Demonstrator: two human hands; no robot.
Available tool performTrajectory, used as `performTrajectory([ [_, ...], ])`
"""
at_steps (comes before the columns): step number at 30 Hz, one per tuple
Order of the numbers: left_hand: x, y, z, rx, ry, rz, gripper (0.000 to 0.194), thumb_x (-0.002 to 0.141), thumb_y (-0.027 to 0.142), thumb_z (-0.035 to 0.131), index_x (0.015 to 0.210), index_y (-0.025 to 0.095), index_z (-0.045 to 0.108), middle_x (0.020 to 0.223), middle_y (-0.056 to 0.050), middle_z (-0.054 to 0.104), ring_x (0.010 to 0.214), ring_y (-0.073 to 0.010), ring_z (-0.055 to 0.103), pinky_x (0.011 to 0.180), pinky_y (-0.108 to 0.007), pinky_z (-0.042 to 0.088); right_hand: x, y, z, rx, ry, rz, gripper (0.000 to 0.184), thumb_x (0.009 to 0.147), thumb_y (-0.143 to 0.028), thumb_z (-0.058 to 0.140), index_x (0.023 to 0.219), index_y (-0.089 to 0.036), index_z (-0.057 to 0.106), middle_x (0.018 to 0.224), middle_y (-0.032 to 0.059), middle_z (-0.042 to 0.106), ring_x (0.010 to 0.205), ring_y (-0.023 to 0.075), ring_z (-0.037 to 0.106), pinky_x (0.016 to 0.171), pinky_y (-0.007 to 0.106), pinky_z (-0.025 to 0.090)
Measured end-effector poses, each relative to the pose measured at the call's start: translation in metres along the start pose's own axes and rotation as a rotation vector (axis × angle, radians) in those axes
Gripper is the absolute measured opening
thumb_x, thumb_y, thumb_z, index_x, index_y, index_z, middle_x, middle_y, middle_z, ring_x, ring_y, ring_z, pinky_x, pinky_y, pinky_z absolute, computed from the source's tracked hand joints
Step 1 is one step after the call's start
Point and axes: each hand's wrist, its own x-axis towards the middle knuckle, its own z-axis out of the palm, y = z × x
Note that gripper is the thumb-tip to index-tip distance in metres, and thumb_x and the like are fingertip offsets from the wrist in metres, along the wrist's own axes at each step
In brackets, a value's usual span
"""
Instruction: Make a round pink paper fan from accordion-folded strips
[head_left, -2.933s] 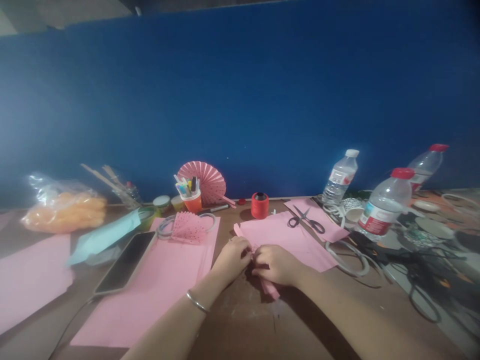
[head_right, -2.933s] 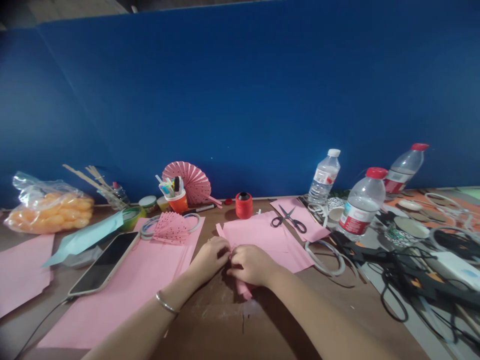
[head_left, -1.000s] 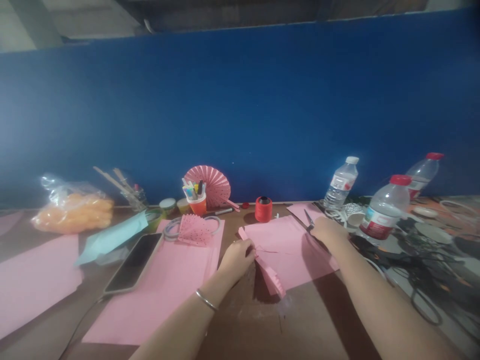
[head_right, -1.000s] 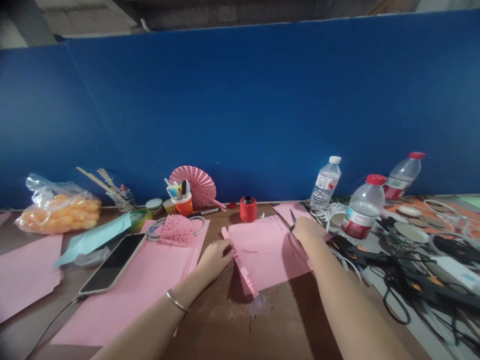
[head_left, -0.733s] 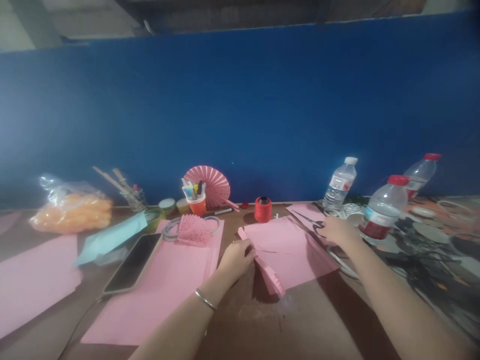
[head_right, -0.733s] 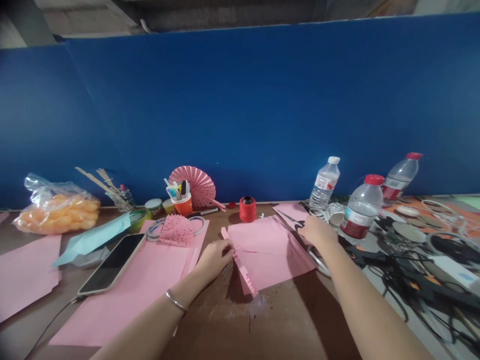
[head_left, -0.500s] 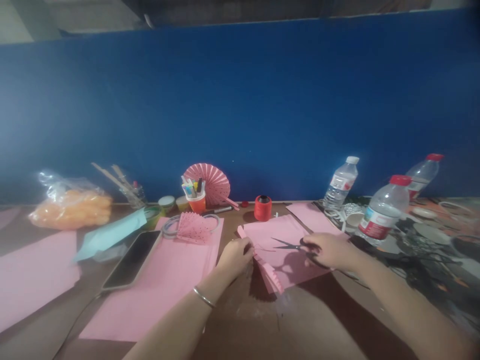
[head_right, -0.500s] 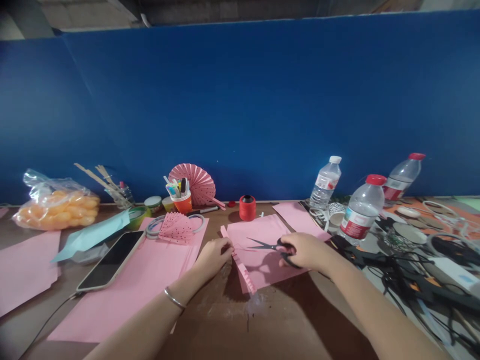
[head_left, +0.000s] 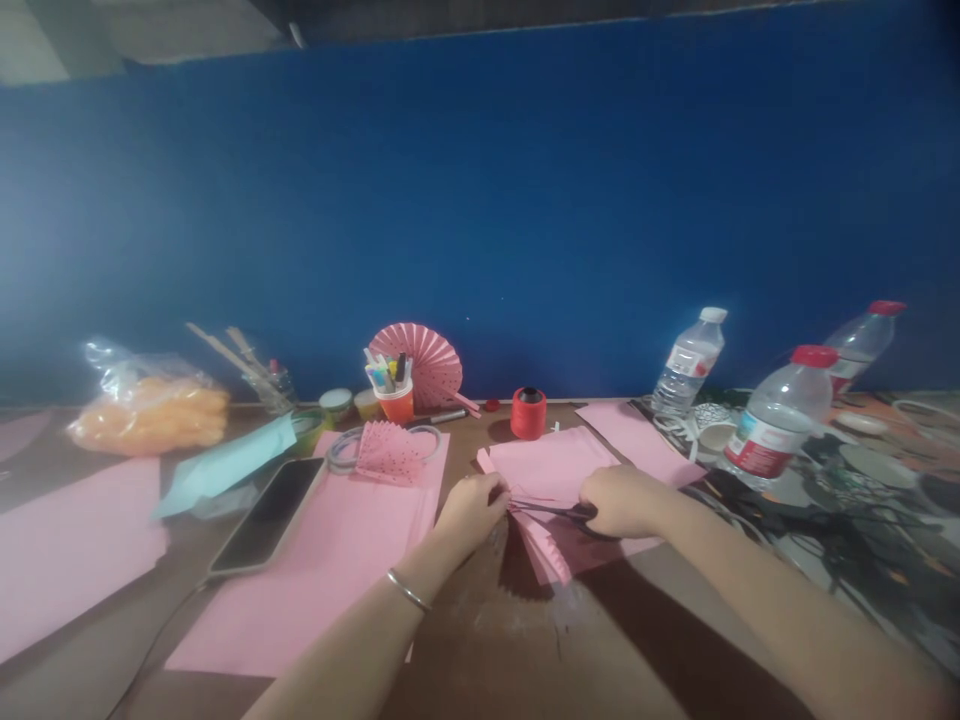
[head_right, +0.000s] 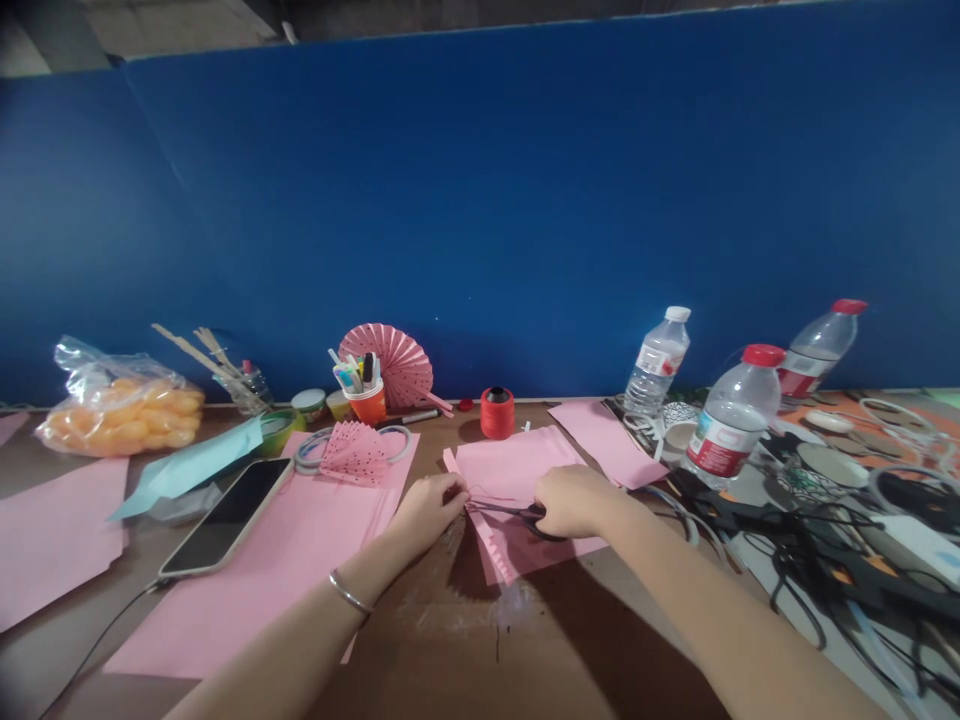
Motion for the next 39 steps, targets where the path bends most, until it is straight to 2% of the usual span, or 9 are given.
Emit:
performTrajectory([
  [12,-0.001,-0.002,0.002,0.045,0.003,0.023,0.015,0.079,0.025,0.046,0.08,0.02,0.06,0.081,-0.003,0.065,0.076,-0.0171,0.057,0.065,-0.025,0.035,0.01,-0.015,-0.013,-0.037,0.02,-0.003,0.026,0.065,-0.037,0.051,0.063,-0.018,0.069,0.062,0.0097,0.067,0.055,0.0219,0.059,0.044,0.026,0.029],
  [17,-0.001,-0.005,0.005,0.061,0.014,0.045,0.015,0.079,0.026,0.046,0.081,0.021,0.06,0.082,-0.003,0.066,0.076,-0.0175,0.057,0.065,-0.025,0.035,0.015,-0.019,-0.012,-0.049,0.028,-0.042,0.026,0.066,-0.035,0.049,0.066,-0.018,0.069,0.065,0.0109,0.067,0.056,0.0229,0.059,0.045,0.028,0.031],
  [25,0.0,-0.008,0.006,0.077,0.029,0.064,0.014,0.079,0.027,0.045,0.078,0.021,0.058,0.08,-0.002,0.066,0.074,-0.0173,0.057,0.061,-0.025,0.033,0.018,-0.023,-0.007,-0.042,0.043,-0.028,0.026,0.067,-0.035,0.049,0.069,-0.019,0.069,0.067,0.011,0.068,0.058,0.024,0.06,0.048,0.029,0.034],
  [39,0.001,-0.006,0.005,0.074,0.018,0.055,0.014,0.079,0.026,0.046,0.078,0.021,0.059,0.079,-0.002,0.065,0.074,-0.0164,0.057,0.063,-0.024,0.034,0.02,-0.028,-0.009,-0.044,0.083,-0.055,0.03,0.068,-0.039,0.046,0.063,-0.019,0.068,0.062,0.0096,0.067,0.055,0.0223,0.059,0.045,0.027,0.028],
])
